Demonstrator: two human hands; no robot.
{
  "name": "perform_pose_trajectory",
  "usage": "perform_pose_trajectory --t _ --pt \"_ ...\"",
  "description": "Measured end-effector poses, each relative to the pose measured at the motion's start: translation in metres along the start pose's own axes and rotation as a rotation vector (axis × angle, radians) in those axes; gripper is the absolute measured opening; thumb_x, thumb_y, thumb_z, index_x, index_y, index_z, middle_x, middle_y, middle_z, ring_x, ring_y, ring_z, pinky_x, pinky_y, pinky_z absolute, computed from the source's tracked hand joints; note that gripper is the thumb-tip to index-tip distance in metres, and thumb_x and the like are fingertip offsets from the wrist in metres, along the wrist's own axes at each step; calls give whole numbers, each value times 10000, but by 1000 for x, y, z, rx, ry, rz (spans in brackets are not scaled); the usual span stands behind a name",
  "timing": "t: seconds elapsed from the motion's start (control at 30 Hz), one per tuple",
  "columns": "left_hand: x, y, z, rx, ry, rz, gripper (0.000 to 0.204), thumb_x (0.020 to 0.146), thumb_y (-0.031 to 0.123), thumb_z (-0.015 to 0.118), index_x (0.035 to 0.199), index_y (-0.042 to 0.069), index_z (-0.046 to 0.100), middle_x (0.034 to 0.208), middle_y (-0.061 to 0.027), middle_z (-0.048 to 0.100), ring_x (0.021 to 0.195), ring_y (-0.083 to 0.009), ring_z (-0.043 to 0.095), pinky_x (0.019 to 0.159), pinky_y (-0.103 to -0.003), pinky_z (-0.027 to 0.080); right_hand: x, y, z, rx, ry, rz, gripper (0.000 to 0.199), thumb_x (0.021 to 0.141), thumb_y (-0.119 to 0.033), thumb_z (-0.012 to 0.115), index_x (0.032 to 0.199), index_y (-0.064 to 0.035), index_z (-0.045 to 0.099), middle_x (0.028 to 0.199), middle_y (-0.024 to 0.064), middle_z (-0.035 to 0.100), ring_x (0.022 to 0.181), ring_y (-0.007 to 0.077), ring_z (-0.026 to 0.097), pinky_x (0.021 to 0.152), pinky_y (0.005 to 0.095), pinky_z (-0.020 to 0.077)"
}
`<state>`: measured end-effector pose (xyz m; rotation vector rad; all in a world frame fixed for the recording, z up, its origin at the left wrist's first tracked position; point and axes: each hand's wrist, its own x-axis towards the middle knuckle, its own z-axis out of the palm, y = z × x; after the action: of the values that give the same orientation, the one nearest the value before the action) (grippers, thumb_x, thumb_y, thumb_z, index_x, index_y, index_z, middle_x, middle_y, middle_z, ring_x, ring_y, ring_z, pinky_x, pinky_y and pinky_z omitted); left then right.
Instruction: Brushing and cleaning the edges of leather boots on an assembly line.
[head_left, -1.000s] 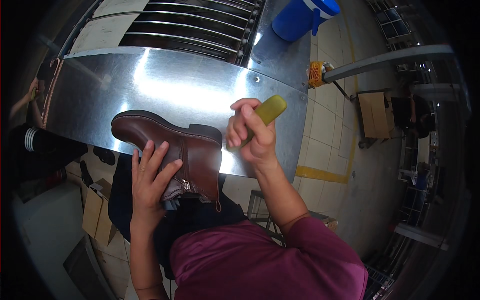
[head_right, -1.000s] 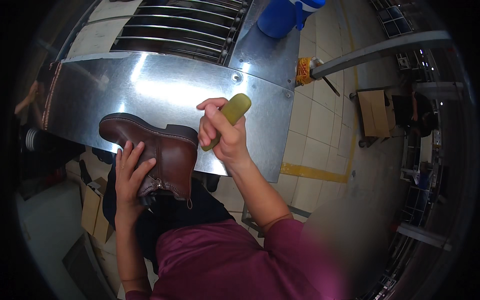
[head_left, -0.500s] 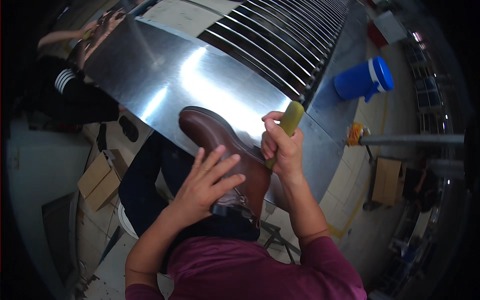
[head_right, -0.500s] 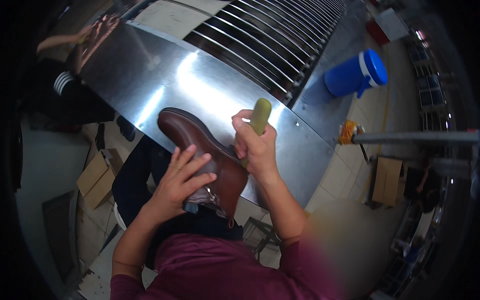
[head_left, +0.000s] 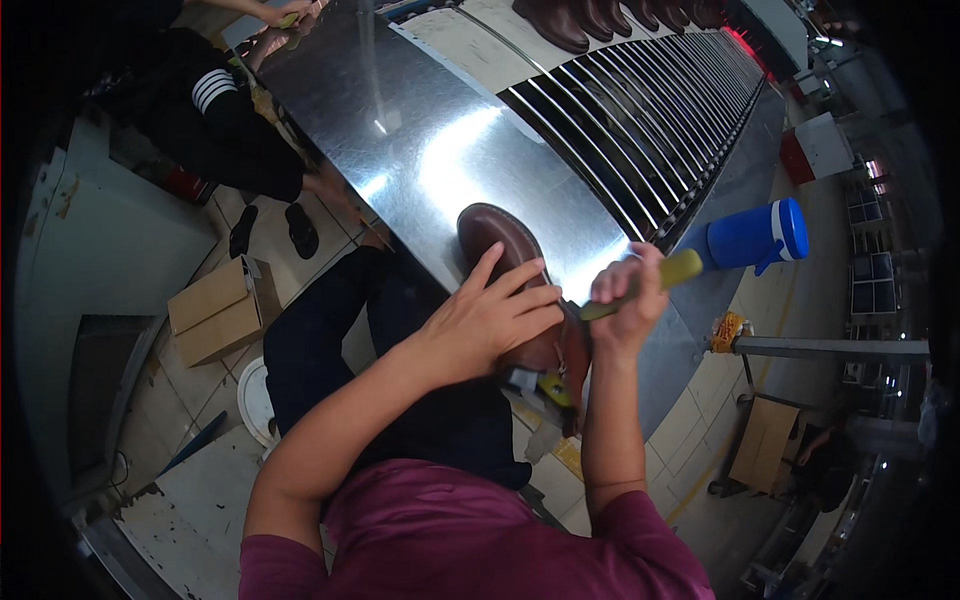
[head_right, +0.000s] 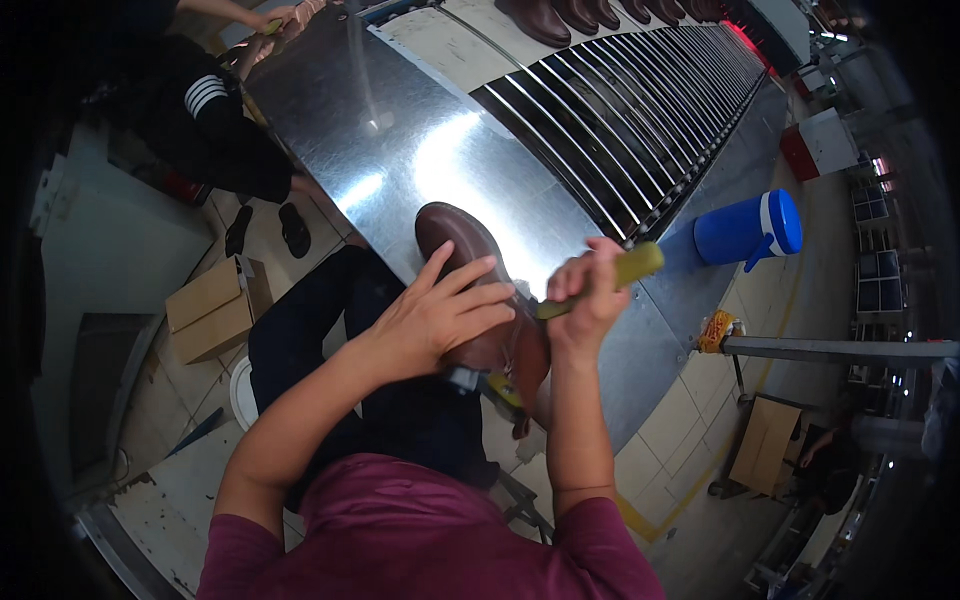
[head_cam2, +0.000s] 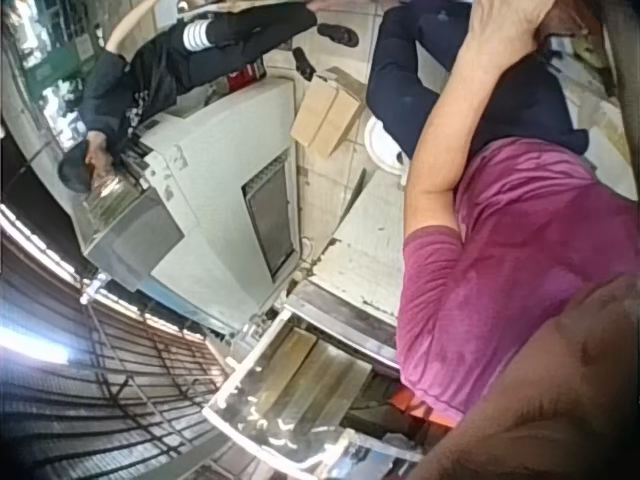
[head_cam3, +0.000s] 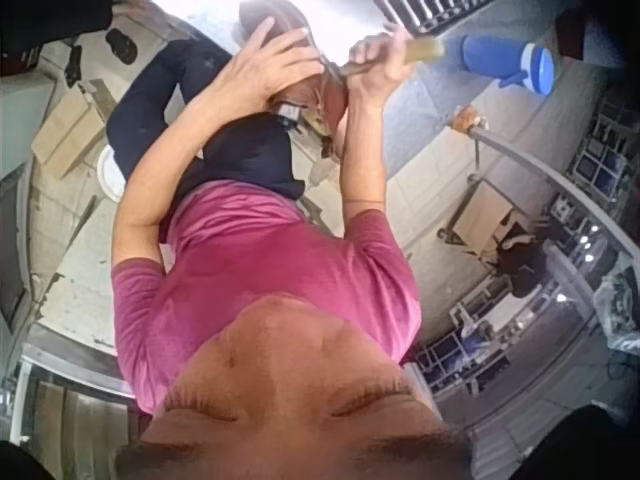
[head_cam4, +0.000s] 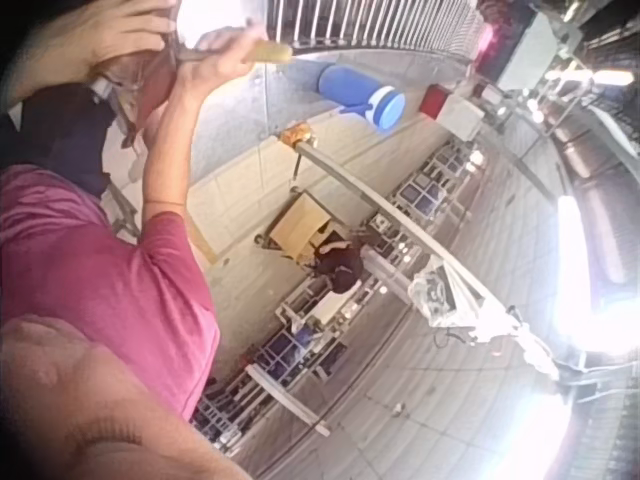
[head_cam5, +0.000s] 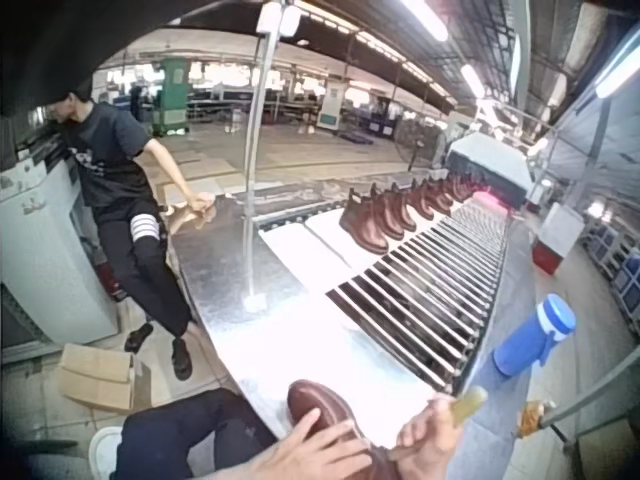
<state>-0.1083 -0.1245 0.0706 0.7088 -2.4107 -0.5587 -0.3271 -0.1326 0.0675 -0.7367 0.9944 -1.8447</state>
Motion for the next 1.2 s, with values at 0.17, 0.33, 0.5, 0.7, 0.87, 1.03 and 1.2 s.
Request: perform_pose_trajectory --t 0.17,0.33,0.5,0.7,0.87,1.03,1.2 --pt "-3 29 -19 164 30 66 487 657 95 818 1120 54 675 1131 -62 692 1180 -272 627 1207 -626 277 -10 -35 -43 92 197 -27 360 1073 -355 546 1165 -7 564 598 -2 416 485 109 450 461 275 405" --pt "-106 43 10 -89 244 -324 620 654 365 966 1082 7 695 1031 -151 728 1091 -323 692 1123 -584 420 -41 -28 -64 -62 248 105 372 1032 -316 588 1207 12 600 598 -3 434 543 151 513 534 321 483" --pt "-130 41 51 -482 382 -387 793 652 303 986 1299 47 606 1181 -141 708 1085 -290 712 997 -452 554 -55 -5 -33 -63 93 237 323 977 -176 636 1226 30 628 615 11 466 638 208 650 679 366 552" --pt "-109 25 34 -442 -58 -435 794 693 258 958 1368 60 588 1217 -163 708 1065 -288 736 898 -364 599 -39 7 -30 161 2 336 328 1013 -176 632 1259 33 581 594 1 427 544 166 560 564 324 473" --pt "-116 35 60 -191 214 -364 303 890 -7 711 1191 -3 677 1215 -222 711 1036 -357 738 910 -408 598 -32 18 -47 420 -120 418 332 1109 -309 450 1242 -31 572 578 -11 382 451 113 391 448 286 364" --pt "-126 34 70 -211 204 -377 354 943 -2 649 1285 45 575 1204 -251 704 1045 -388 726 917 -467 596 -40 38 -56 548 -108 387 408 1124 -361 395 1047 -37 631 560 -9 387 443 116 378 443 291 363" --pt "-120 31 71 -160 210 -320 331 940 5 655 1261 51 584 1193 -250 706 1025 -385 730 907 -463 601 -36 48 -54 669 -51 452 398 1116 -362 422 957 -56 620 545 -8 391 423 119 369 431 294 349"
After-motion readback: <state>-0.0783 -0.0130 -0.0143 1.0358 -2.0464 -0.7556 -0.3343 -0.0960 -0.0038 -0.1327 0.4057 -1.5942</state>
